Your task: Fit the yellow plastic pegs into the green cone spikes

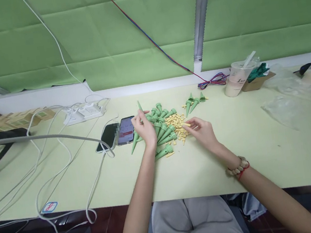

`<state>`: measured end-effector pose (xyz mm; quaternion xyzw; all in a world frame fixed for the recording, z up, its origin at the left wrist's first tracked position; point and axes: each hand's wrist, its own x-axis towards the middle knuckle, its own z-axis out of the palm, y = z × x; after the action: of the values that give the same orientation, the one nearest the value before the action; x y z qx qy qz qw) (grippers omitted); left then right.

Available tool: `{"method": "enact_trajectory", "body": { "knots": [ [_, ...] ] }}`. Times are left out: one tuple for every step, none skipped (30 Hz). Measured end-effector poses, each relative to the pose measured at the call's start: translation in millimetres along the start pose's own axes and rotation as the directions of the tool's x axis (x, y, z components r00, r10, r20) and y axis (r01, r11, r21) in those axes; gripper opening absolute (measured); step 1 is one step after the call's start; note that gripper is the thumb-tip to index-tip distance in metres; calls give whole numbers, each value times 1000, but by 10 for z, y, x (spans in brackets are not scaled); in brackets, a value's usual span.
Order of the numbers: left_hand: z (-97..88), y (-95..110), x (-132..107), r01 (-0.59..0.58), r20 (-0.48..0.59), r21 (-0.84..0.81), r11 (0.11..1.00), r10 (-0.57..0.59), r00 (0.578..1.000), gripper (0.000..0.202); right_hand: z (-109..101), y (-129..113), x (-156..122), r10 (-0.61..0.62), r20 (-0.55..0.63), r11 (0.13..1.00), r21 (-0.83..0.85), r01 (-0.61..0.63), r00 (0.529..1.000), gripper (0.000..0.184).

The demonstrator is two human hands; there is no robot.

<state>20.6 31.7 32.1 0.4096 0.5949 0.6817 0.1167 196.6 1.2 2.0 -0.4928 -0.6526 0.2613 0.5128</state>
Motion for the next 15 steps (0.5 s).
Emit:
{"method": "enact_trajectory", "body": {
  "knots": [
    [-12, -9, 23, -39, -45, 45, 998, 41, 998, 51, -16, 14, 21, 10, -17, 1000, -27, -10, 1000, 26],
    [-17, -15, 31, -85, -58, 100, 991, 91, 994, 47, -27, 29, 40, 18, -21, 999, -48, -19, 1000, 27],
    [-16, -19, 25, -138, -40, 160, 977, 146, 988, 42, -31, 47, 54, 28, -9, 998, -57, -28, 1000, 27],
    [-10, -22, 10, -194, 1, 220, 956, 198, 980, 38, -30, 65, 64, 35, 17, 998, -56, -34, 999, 28],
    [-3, -24, -10, -247, 55, 275, 929, 241, 969, 33, -25, 82, 70, 36, 48, 998, -49, -34, 998, 30],
    [4, -28, -30, -294, 112, 323, 900, 272, 956, 30, -16, 99, 73, 31, 75, 999, -44, -28, 997, 31],
    [8, -33, -47, -333, 163, 366, 869, 293, 942, 27, -7, 114, 75, 21, 91, 999, -48, -16, 996, 31],
    [9, -42, -57, -363, 201, 405, 839, 306, 931, 24, 2, 128, 78, 6, 99, 998, -59, 0, 995, 30],
    [8, -54, -59, -387, 229, 440, 810, 316, 921, 22, 8, 139, 82, -8, 103, 997, -73, 15, 995, 28],
    [5, -71, -53, -409, 252, 468, 783, 326, 911, 20, 11, 150, 88, -19, 105, 996, -88, 28, 994, 26],
    [3, -89, -38, -434, 275, 488, 757, 339, 900, 19, 10, 159, 95, -26, 106, 994, -102, 37, 994, 24],
    [3, -107, -18, -465, 305, 497, 733, 354, 884, 17, 5, 167, 104, -31, 109, 993, -113, 43, 994, 23],
    [6, -121, 6, -499, 351, 494, 712, 362, 864, 16, -2, 175, 113, -33, 112, 991, -124, 47, 993, 22],
    [11, -127, 31, -531, 401, 489, 692, 362, 842, 16, -12, 184, 122, -35, 113, 990, -132, 50, 993, 22],
    [17, -119, 52, -553, 435, 494, 671, 360, 825, 17, -22, 195, 129, -38, 116, 989, -136, 54, 992, 21]
  ]
}}
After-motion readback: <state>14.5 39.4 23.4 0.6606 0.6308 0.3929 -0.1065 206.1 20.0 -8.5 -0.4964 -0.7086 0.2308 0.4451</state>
